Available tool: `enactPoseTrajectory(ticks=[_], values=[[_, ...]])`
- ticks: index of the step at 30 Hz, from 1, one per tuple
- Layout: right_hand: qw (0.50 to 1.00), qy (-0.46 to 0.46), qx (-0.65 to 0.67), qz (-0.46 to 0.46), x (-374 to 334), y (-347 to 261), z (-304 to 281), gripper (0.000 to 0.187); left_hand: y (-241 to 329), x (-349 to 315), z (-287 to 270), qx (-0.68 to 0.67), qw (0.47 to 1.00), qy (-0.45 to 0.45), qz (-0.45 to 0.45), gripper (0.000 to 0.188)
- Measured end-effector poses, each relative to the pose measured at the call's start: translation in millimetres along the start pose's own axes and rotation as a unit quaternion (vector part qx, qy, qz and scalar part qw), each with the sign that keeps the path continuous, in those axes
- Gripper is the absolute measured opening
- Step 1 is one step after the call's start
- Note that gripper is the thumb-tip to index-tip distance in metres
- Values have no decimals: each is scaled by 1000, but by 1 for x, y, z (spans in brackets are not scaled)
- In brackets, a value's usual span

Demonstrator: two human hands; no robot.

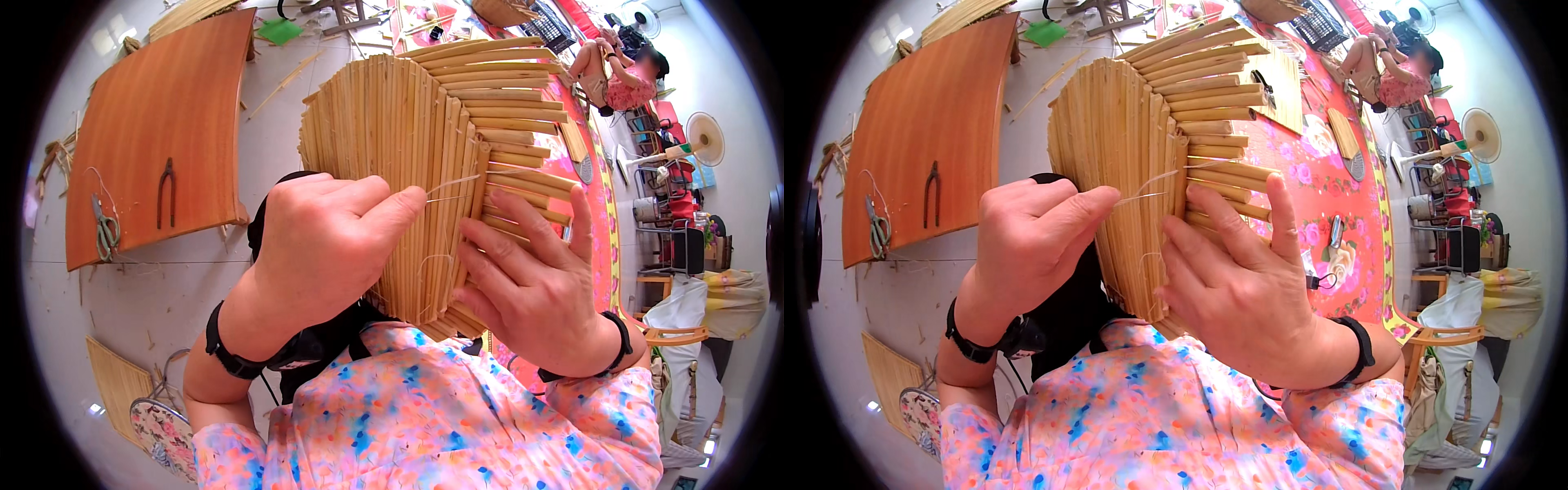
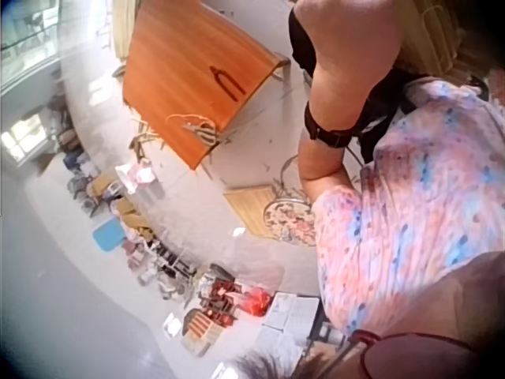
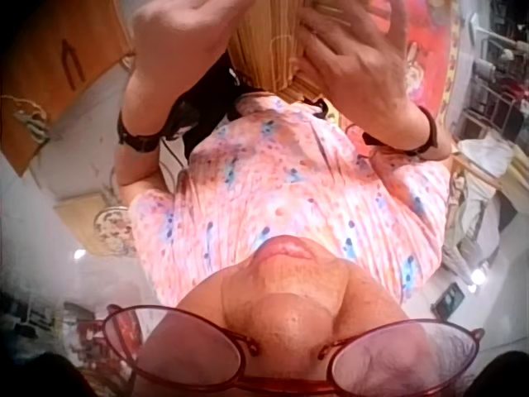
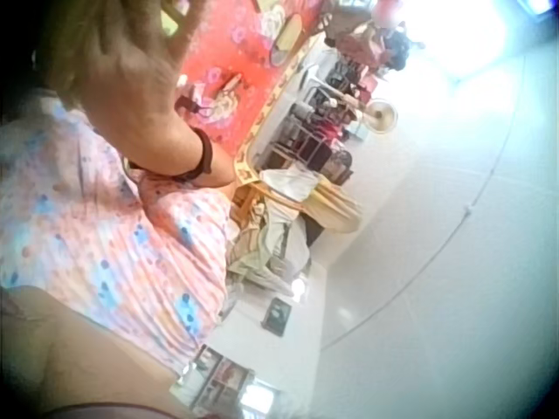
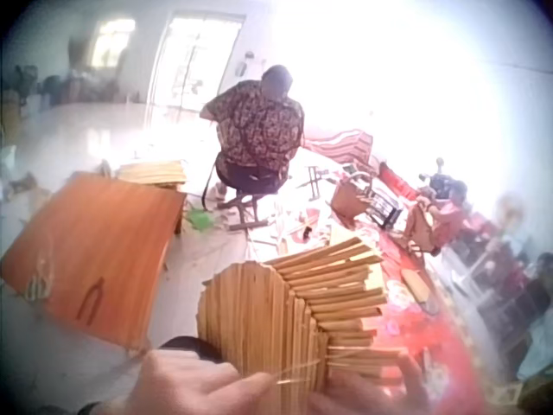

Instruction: The person assembles a circular wooden product by threading a white string through holes in wooden slats, using a small wire tool and cutting excess string with shears.

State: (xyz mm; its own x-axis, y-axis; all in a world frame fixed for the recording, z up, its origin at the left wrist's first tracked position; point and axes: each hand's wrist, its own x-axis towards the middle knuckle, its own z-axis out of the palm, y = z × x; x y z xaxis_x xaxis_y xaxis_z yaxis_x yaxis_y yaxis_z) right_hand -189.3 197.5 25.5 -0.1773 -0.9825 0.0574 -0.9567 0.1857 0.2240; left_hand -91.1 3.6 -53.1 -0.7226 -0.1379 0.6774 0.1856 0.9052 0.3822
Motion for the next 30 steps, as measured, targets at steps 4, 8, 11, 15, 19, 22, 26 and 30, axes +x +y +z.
enactPoseTrajectory(ticks=[4,8,11,15,19,22,26,30], values=[[1000,19,18,-10,-1,2,5,30,0,6,0,21,1000,4,6,19],[1000,17,17,-9,1,1,3,31,1,9,-1,22,1000,5,9,20],[1000,6,11,-9,1,1,2,32,0,9,-1,18,1000,9,11,20],[1000,-17,-8,-7,2,0,-2,35,0,11,0,11,1000,14,15,19],[1000,-13,-5,-5,2,0,-1,35,0,12,1,11,999,20,22,19],[1000,-14,-4,-6,2,1,-2,36,0,13,1,13,999,18,24,19],[1000,-10,5,-5,2,1,-1,36,1,14,-1,20,999,10,25,18],[1000,-6,6,-7,1,1,-1,36,2,15,-2,24,999,7,27,18]])
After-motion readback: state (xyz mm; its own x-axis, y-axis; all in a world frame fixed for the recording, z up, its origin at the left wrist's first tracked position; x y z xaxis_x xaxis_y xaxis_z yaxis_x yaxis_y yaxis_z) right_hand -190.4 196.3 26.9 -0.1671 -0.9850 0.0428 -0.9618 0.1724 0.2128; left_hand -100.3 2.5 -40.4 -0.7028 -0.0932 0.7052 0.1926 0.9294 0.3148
